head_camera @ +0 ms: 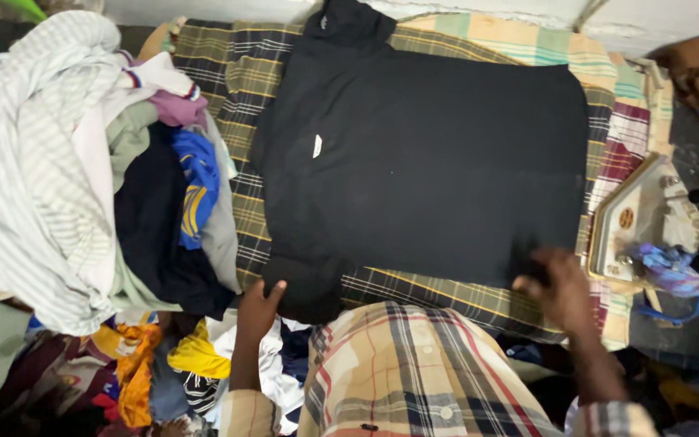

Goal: The person irons a black long-sleeved shirt on a flat surface, smooths the fabric by hand, and then folds the shirt into a compact rectangle. They then pick up and unfold a white striped garment.

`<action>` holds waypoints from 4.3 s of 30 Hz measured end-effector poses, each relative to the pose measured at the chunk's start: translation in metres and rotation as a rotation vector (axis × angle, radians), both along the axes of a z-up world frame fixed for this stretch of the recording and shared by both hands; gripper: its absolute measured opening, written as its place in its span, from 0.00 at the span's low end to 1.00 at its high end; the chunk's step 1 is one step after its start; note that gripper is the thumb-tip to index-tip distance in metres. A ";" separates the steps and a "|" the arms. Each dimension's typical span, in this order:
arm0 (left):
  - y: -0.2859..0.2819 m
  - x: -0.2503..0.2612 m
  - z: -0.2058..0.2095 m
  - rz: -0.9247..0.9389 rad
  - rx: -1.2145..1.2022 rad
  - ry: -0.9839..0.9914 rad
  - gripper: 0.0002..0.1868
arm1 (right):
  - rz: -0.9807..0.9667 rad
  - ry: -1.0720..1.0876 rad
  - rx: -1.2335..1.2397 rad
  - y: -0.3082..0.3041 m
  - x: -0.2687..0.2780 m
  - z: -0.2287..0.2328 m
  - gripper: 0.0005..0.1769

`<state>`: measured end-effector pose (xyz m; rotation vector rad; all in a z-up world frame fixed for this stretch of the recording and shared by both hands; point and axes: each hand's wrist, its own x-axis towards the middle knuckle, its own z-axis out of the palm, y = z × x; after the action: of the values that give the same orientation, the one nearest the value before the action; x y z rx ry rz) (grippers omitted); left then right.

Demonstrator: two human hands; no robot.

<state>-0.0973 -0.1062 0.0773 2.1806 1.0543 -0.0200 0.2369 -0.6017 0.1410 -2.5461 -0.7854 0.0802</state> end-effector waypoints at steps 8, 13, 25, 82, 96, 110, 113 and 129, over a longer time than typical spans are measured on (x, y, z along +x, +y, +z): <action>-0.004 0.018 0.062 0.135 0.081 -0.194 0.24 | 0.054 -0.134 -0.060 -0.026 -0.026 -0.016 0.11; 0.035 0.088 0.096 0.403 -0.699 -0.655 0.29 | 0.096 -0.217 -0.103 -0.024 0.012 -0.011 0.10; 0.162 0.253 -0.023 0.443 -0.414 -0.706 0.22 | -0.042 -0.204 0.022 0.058 0.179 -0.022 0.21; 0.069 0.278 0.049 0.041 0.474 0.129 0.28 | -0.102 -0.203 -0.217 0.062 0.184 -0.081 0.20; 0.071 0.277 0.022 -0.024 0.668 -0.460 0.22 | -0.125 -0.266 -0.028 0.061 0.184 -0.083 0.16; 0.116 0.252 0.010 -0.209 0.395 -0.216 0.29 | -0.218 -0.275 0.074 0.058 0.180 -0.080 0.19; 0.113 0.264 0.010 -0.192 0.472 -0.079 0.25 | -0.216 -0.323 0.027 0.055 0.183 -0.082 0.20; 0.078 0.182 -0.027 0.492 0.304 -0.234 0.23 | -0.041 -0.139 0.161 0.124 0.069 -0.025 0.30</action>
<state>0.0846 -0.0281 0.0506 2.0529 1.4974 0.6399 0.3061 -0.4778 0.1159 -2.4330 -0.7584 -0.1688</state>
